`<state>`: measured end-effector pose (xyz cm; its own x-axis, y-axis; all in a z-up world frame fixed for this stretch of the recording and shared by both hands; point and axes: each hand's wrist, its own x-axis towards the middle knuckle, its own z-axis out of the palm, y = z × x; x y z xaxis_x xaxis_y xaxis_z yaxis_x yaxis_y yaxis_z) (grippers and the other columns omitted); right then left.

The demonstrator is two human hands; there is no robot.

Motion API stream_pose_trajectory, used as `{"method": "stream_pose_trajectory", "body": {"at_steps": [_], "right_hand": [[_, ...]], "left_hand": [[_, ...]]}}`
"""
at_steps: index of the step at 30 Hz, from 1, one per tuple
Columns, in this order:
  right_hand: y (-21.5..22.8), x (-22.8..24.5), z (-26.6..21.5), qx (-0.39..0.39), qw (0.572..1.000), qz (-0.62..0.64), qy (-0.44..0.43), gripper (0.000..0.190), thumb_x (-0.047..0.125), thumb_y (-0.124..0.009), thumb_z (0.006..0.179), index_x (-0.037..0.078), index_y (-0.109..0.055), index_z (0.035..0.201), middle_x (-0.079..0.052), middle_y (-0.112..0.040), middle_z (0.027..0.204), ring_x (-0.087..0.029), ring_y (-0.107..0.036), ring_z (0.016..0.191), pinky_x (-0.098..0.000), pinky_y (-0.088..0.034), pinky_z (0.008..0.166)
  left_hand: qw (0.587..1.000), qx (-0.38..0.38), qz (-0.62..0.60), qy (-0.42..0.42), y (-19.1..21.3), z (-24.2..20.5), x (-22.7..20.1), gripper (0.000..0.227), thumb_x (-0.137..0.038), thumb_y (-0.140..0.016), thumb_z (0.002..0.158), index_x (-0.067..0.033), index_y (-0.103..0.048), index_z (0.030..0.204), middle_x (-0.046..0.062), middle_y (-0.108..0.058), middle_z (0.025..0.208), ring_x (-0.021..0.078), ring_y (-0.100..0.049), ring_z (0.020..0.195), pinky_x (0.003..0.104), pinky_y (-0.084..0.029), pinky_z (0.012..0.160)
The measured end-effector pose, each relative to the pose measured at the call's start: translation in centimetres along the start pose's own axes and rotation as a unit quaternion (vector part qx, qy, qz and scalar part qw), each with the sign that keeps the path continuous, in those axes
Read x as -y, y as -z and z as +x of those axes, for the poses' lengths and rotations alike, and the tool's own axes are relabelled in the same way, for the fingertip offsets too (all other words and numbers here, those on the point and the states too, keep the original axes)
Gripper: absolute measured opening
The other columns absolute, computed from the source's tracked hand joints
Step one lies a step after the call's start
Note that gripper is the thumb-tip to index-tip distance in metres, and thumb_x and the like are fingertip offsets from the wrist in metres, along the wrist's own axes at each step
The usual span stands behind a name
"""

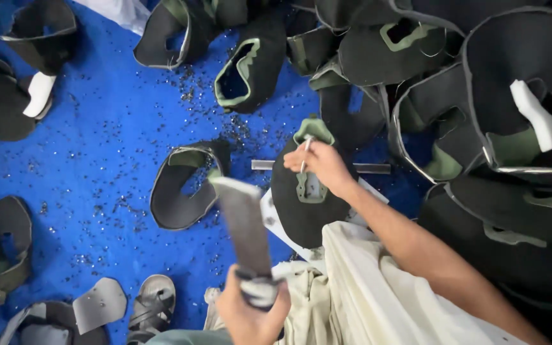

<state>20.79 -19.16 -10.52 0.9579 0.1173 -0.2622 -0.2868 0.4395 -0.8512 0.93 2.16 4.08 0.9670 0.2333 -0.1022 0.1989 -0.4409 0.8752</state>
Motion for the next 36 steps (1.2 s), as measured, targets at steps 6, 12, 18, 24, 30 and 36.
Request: {"method": "stream_pose_trajectory", "body": {"at_steps": [6,12,18,24,30,36], "right_hand": [[0.3,-2.5,-0.4,0.034,0.981,-0.188,0.043,0.012,0.004,-0.052,0.102,-0.004,-0.060,0.099,-0.017,-0.076,0.114,-0.025,-0.077,0.102,-0.0346,-0.061,0.087],[0.9,-2.8,-2.0,0.106,0.841,-0.424,0.320,0.030,0.002,-0.051,0.100,-0.005,-0.072,0.121,-0.016,-0.074,0.121,-0.027,-0.072,0.112,-0.0346,-0.057,0.095],[1.6,-0.6,1.9,-0.036,0.998,0.037,0.018,0.014,0.015,-0.050,0.107,0.002,-0.056,0.104,-0.020,-0.074,0.111,-0.028,-0.074,0.097,-0.0373,-0.062,0.088],[1.8,-1.7,2.4,0.024,0.995,-0.094,-0.012,0.008,0.006,-0.055,0.102,-0.001,-0.057,0.100,-0.020,-0.073,0.112,-0.027,-0.075,0.103,-0.0356,-0.062,0.089],[0.5,-1.0,-0.4,0.032,0.908,-0.343,0.239,0.020,0.001,-0.055,0.099,-0.005,-0.068,0.113,-0.015,-0.076,0.105,-0.020,-0.075,0.098,-0.0317,-0.061,0.083],[2.6,-3.4,1.9,-0.002,0.974,-0.182,0.134,0.017,0.003,-0.055,0.102,-0.008,-0.069,0.103,-0.018,-0.077,0.108,-0.024,-0.075,0.091,-0.0371,-0.059,0.082]], "left_hand": [[0.860,0.171,-0.334,-0.345,3.3,4.0,4.3,0.020,-0.005,-0.074,0.074,-0.0089,-0.057,0.083,0.015,-0.075,0.074,0.0290,-0.080,0.062,0.038,-0.070,0.066],[0.990,-0.002,-0.052,-0.129,-5.2,3.0,5.6,0.030,-0.012,-0.081,0.067,-0.0043,-0.057,0.083,0.013,-0.062,0.070,0.0290,-0.063,0.059,0.032,-0.052,0.060],[0.998,0.043,0.032,0.028,-1.7,1.5,0.3,0.032,-0.017,-0.085,0.069,-0.0043,-0.063,0.089,0.004,-0.072,0.070,0.0143,-0.074,0.063,0.028,-0.057,0.060],[0.991,-0.058,-0.004,-0.116,3.1,3.1,-4.7,0.040,-0.018,-0.086,0.054,-0.0049,-0.059,0.081,0.006,-0.065,0.062,0.0177,-0.063,0.049,0.028,-0.054,0.055],[0.858,-0.020,-0.342,-0.383,-2.1,6.0,-1.6,0.043,-0.014,-0.086,0.063,-0.0135,-0.057,0.094,0.010,-0.066,0.075,0.0194,-0.066,0.063,0.030,-0.058,0.061],[0.995,0.059,0.068,0.046,-4.0,2.4,4.0,0.041,-0.024,-0.081,0.068,-0.0017,-0.067,0.099,0.014,-0.077,0.079,0.0267,-0.079,0.075,0.036,-0.059,0.069]]}}
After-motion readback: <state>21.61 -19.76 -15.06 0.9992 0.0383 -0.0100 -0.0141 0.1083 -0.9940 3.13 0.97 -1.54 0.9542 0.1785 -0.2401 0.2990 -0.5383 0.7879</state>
